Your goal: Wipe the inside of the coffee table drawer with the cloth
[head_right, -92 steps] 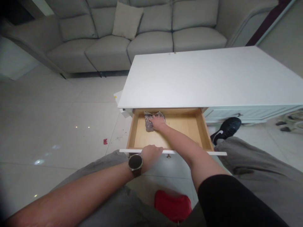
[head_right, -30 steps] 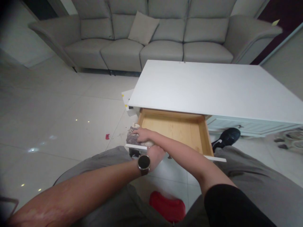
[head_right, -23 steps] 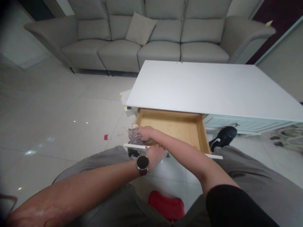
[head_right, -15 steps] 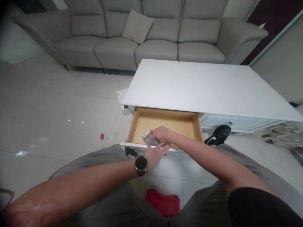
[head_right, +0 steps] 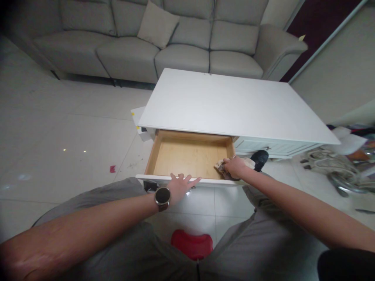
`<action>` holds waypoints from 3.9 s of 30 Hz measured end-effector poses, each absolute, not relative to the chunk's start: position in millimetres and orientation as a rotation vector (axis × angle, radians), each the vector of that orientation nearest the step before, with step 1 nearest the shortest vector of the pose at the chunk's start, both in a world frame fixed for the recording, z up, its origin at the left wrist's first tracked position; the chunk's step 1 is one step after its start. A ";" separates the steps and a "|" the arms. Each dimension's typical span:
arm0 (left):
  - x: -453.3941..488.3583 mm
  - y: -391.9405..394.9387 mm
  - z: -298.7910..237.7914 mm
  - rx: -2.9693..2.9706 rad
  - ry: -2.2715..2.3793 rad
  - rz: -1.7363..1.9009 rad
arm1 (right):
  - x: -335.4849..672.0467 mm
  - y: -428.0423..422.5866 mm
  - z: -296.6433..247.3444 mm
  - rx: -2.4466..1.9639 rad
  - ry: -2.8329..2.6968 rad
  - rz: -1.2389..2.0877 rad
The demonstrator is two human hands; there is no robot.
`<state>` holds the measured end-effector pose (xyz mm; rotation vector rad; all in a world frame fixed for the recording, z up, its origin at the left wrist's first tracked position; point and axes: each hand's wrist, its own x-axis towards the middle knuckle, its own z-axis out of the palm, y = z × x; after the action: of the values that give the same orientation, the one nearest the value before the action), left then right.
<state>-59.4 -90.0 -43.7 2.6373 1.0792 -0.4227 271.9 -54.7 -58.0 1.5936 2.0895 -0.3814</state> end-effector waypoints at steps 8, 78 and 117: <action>-60.0 -88.4 -34.0 2.571 1.089 -0.399 | 256.5 -21.9 -86.5 1.798 2.198 -0.137; -49.2 -68.5 -48.0 2.475 0.951 -0.754 | 197.8 -10.1 -85.9 1.527 2.384 -1.071; 38.3 75.8 -149.7 2.415 1.338 -0.359 | 203.0 -72.7 -47.2 1.213 2.221 -0.785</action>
<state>38.3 75.8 -149.7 2.4148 1.3380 -0.3587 203.0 -72.7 -47.2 1.2125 2.2214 -0.7845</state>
